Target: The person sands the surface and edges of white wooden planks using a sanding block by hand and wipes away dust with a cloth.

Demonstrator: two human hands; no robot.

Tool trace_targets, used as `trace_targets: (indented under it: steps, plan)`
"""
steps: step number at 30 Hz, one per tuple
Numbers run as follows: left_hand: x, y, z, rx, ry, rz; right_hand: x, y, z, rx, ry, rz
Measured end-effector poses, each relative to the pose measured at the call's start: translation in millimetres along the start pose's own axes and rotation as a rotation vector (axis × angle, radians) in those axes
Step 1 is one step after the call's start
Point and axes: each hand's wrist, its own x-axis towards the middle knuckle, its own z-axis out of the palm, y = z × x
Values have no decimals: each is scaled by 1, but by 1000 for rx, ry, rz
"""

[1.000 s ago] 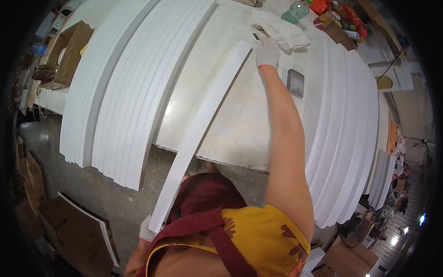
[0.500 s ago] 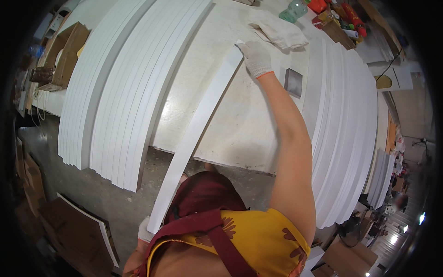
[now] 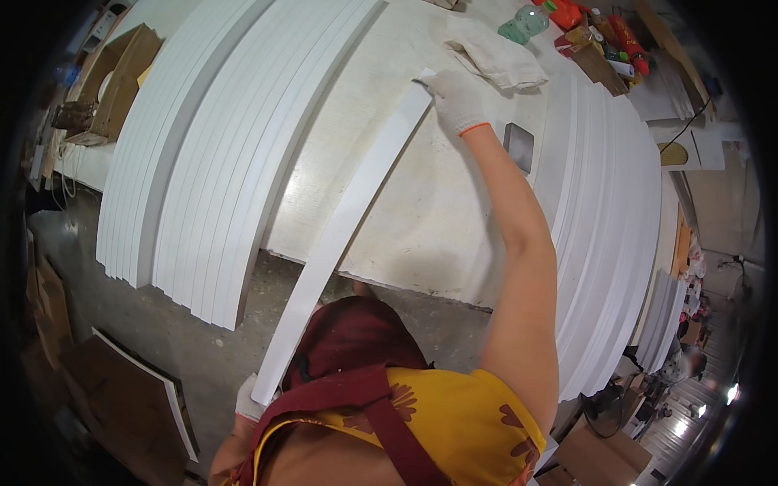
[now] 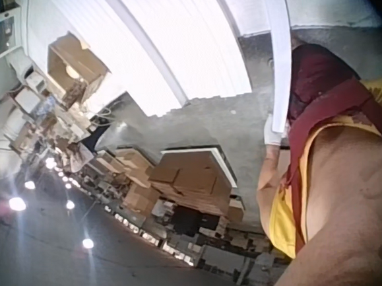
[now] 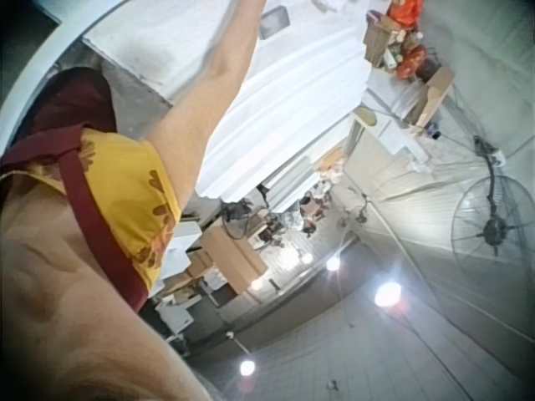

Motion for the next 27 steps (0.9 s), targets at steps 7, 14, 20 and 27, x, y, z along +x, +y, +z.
trace_targets:
  steps: [7,14,20,27]
  plan:
    - [7,-12,-17,-34,-2,31,2,-15,8,-127,28,-9]
    - [1,-4,-5,-10,-37,-2,10,-3,-1,-74,-13,83]
    - [7,-13,-19,-37,-60,27,19,4,2,-270,-98,-18]
    - [14,-19,-29,-130,12,10,20,30,-7,-107,-55,-21]
